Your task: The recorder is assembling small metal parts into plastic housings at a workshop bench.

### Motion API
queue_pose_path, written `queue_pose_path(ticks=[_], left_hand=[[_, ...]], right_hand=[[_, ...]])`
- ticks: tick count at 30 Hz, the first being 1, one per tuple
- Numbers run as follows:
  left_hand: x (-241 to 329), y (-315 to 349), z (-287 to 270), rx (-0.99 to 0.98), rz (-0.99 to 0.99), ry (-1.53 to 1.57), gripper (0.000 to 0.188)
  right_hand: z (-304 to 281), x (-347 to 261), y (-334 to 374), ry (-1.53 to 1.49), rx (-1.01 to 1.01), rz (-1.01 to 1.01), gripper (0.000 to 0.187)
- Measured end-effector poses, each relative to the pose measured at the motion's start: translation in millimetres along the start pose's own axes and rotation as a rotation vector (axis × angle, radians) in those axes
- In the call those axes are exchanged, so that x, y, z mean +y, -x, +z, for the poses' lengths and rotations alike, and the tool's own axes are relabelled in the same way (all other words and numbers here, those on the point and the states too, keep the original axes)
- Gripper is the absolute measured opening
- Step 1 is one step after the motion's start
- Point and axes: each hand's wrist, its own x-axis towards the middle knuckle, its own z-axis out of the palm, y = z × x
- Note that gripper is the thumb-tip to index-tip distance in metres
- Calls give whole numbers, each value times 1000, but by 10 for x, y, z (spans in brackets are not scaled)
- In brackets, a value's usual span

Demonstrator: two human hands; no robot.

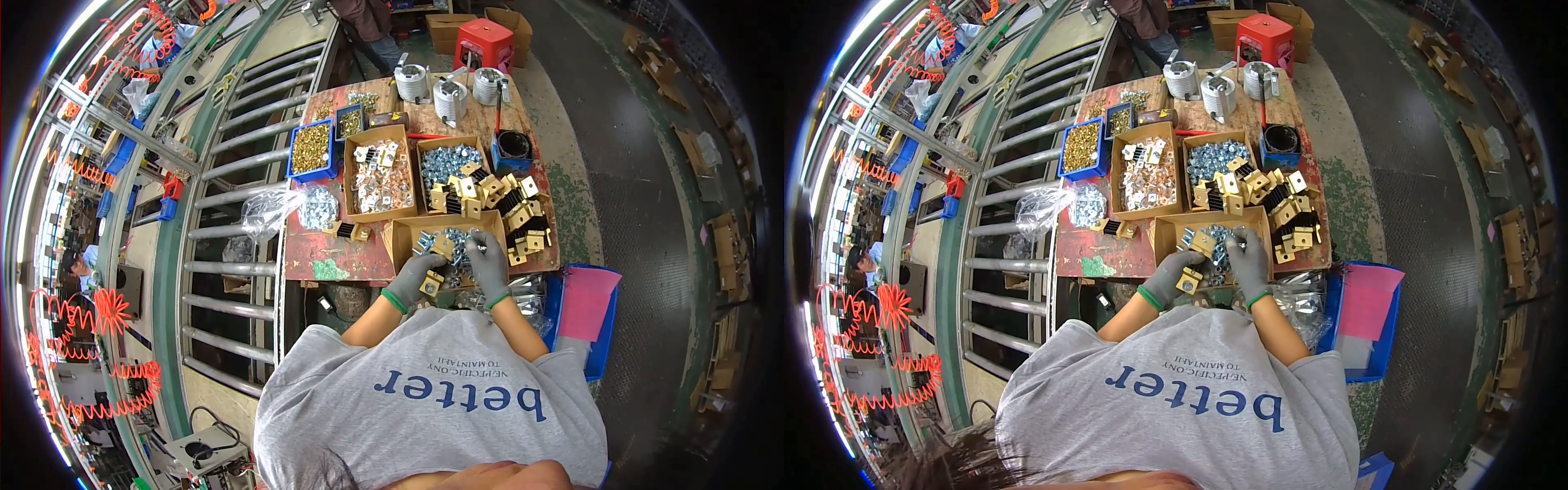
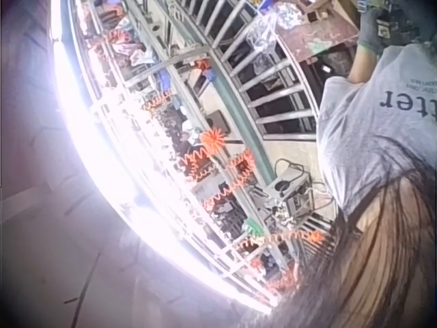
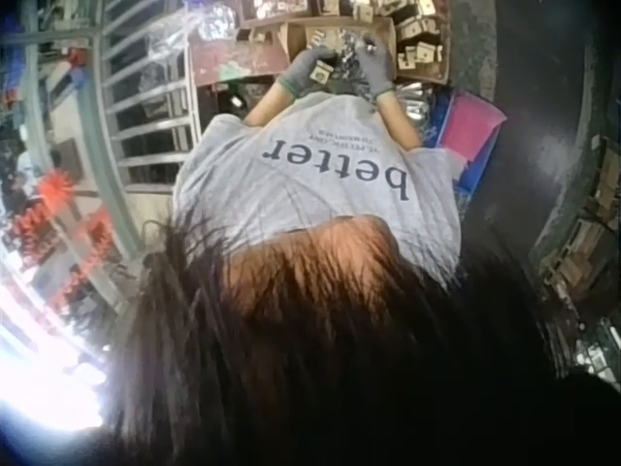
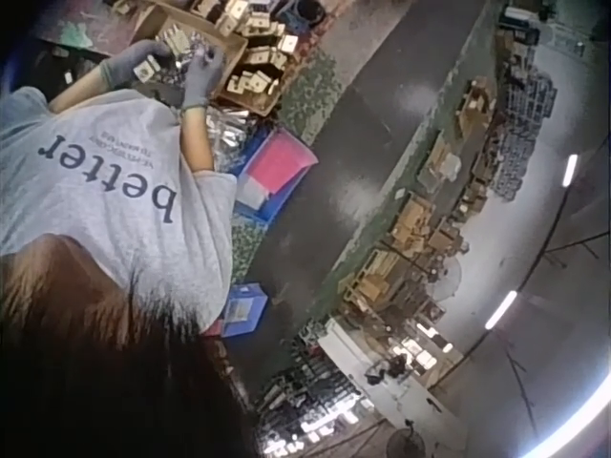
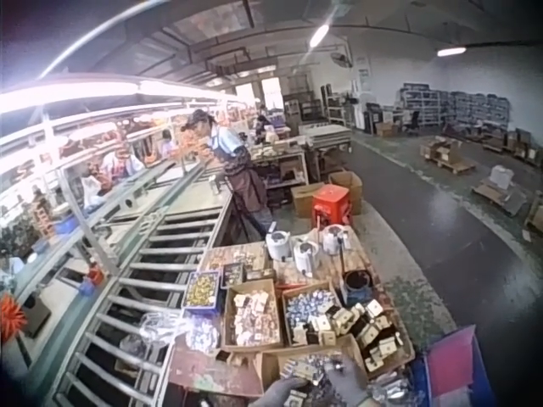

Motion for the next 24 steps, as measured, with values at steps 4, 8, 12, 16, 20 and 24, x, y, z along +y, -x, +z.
queue_pose_path(ticks=[4, 8, 12, 16, 20, 24], left_hand=[[138, 92, 159, 108, 222, -59, 28], [164, 0, 172, 67, 493, -81, 37], [142, -55, 198, 58, 548, -31, 61], [190, -1, 236, 71, 550, 14, 69], [224, 38, 329, 59, 613, -6, 69], [238, 43, 339, 70, 594, 1, 69]], right_hand=[[-39, -201, 77, -183, -200, 188, 31], [15, -407, 174, 53, -540, 9, 39], [2, -515, 198, -22, -466, -71, 39], [-48, -535, 189, -109, -353, -291, 32], [-123, -614, 78, -83, -601, 162, 27], [-71, -556, 154, 1, -339, -314, 31]])
